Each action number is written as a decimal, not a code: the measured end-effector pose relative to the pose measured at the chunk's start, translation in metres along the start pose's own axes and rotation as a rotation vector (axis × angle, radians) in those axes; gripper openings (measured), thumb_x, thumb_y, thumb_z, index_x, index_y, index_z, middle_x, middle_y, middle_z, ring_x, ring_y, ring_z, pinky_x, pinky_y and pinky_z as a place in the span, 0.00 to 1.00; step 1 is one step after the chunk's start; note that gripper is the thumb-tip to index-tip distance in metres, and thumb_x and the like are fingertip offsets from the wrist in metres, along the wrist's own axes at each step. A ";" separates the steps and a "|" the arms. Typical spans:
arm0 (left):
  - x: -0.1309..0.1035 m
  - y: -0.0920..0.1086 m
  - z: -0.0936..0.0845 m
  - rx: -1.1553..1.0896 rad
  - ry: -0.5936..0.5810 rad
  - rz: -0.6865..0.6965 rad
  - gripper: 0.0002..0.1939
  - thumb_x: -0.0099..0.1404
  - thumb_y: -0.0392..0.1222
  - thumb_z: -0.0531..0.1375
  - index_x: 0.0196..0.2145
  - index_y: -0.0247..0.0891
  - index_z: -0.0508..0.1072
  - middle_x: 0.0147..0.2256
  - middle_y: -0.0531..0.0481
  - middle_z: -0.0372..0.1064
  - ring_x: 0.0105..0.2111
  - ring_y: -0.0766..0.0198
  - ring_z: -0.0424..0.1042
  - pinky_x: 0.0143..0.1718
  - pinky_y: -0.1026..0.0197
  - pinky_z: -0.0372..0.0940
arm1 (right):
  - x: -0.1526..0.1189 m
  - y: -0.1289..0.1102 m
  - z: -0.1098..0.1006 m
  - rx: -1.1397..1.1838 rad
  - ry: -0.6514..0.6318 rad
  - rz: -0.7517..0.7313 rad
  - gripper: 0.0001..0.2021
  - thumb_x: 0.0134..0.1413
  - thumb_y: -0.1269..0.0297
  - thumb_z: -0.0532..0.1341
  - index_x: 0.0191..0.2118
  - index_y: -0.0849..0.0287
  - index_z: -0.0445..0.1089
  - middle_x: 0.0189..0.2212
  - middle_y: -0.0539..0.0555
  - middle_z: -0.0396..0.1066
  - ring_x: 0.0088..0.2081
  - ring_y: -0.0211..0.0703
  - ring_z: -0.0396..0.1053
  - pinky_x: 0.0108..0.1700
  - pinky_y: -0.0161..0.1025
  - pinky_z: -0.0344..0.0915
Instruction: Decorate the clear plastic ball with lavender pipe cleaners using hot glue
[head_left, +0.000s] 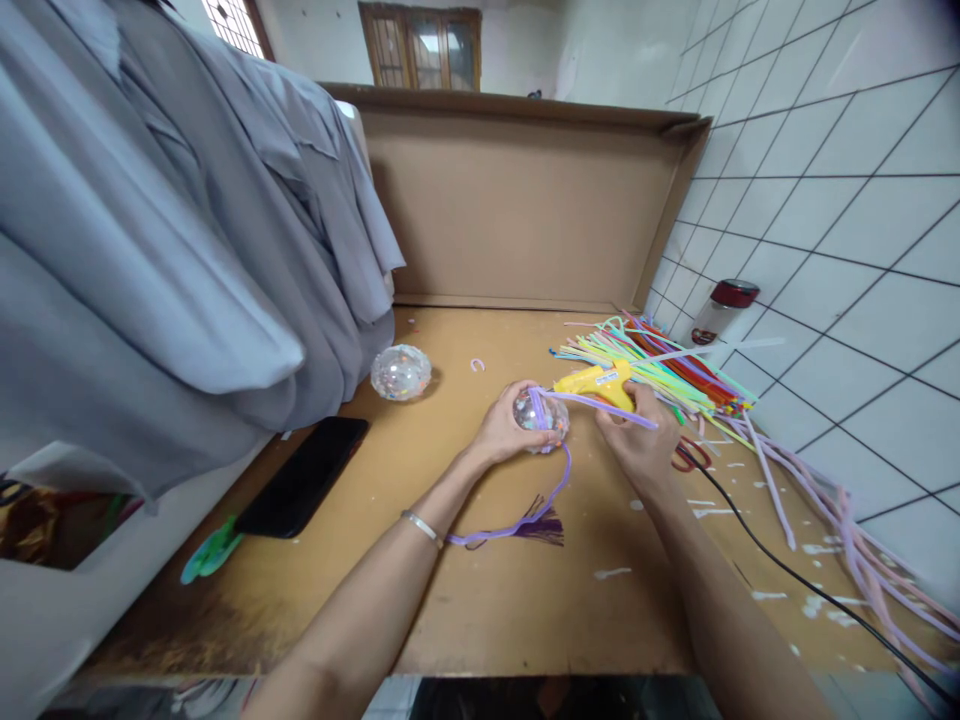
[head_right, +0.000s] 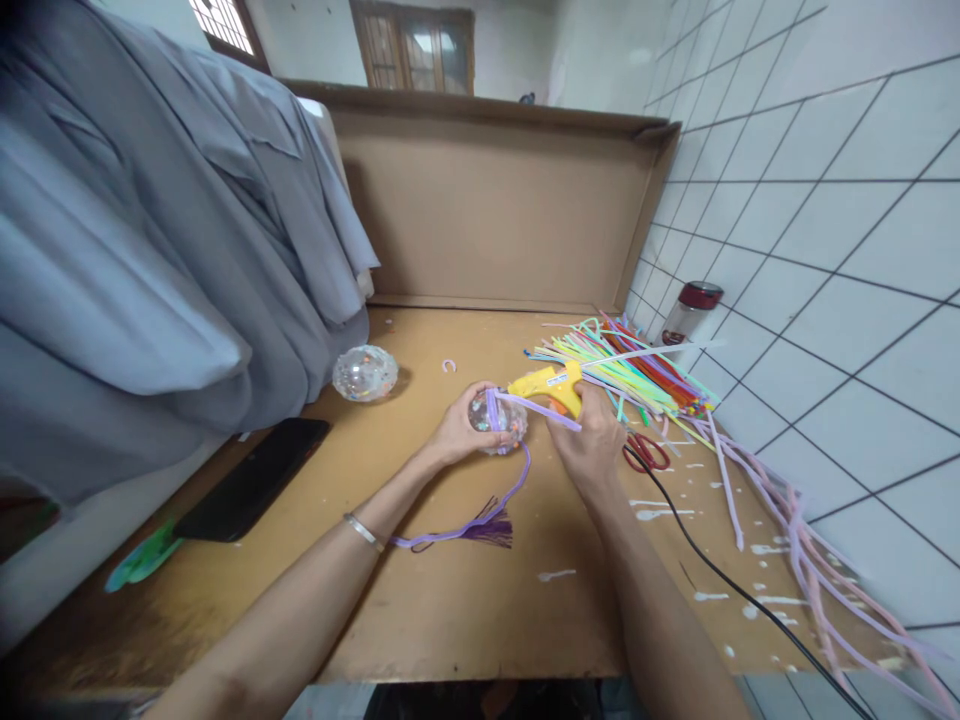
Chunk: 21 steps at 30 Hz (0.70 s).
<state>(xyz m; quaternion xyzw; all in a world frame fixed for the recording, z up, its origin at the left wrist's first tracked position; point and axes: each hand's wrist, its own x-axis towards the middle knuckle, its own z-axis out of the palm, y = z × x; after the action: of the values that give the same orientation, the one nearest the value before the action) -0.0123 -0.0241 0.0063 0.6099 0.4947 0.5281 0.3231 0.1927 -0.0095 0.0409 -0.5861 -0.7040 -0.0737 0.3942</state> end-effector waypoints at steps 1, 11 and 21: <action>0.000 0.000 0.000 -0.004 0.001 0.000 0.41 0.40 0.44 0.74 0.52 0.39 0.67 0.50 0.45 0.70 0.51 0.51 0.71 0.56 0.50 0.64 | 0.000 0.001 0.000 0.005 -0.001 -0.005 0.20 0.53 0.53 0.54 0.47 0.60 0.67 0.40 0.62 0.75 0.43 0.55 0.72 0.44 0.44 0.66; 0.000 0.001 -0.001 0.008 0.000 0.015 0.41 0.40 0.46 0.74 0.52 0.39 0.67 0.51 0.44 0.70 0.51 0.50 0.71 0.55 0.50 0.64 | 0.001 -0.001 -0.001 0.023 -0.008 -0.008 0.20 0.52 0.52 0.55 0.46 0.60 0.67 0.39 0.62 0.76 0.42 0.55 0.72 0.43 0.44 0.65; 0.000 0.001 -0.001 0.009 0.000 0.010 0.41 0.40 0.46 0.74 0.52 0.39 0.67 0.51 0.44 0.70 0.51 0.50 0.70 0.55 0.50 0.64 | 0.002 0.002 -0.001 0.049 0.016 -0.019 0.20 0.51 0.51 0.55 0.44 0.60 0.68 0.39 0.61 0.76 0.41 0.53 0.72 0.43 0.43 0.65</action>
<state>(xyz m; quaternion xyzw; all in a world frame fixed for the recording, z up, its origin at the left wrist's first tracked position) -0.0126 -0.0247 0.0075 0.6138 0.4941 0.5276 0.3174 0.1949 -0.0086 0.0421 -0.5687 -0.7080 -0.0650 0.4136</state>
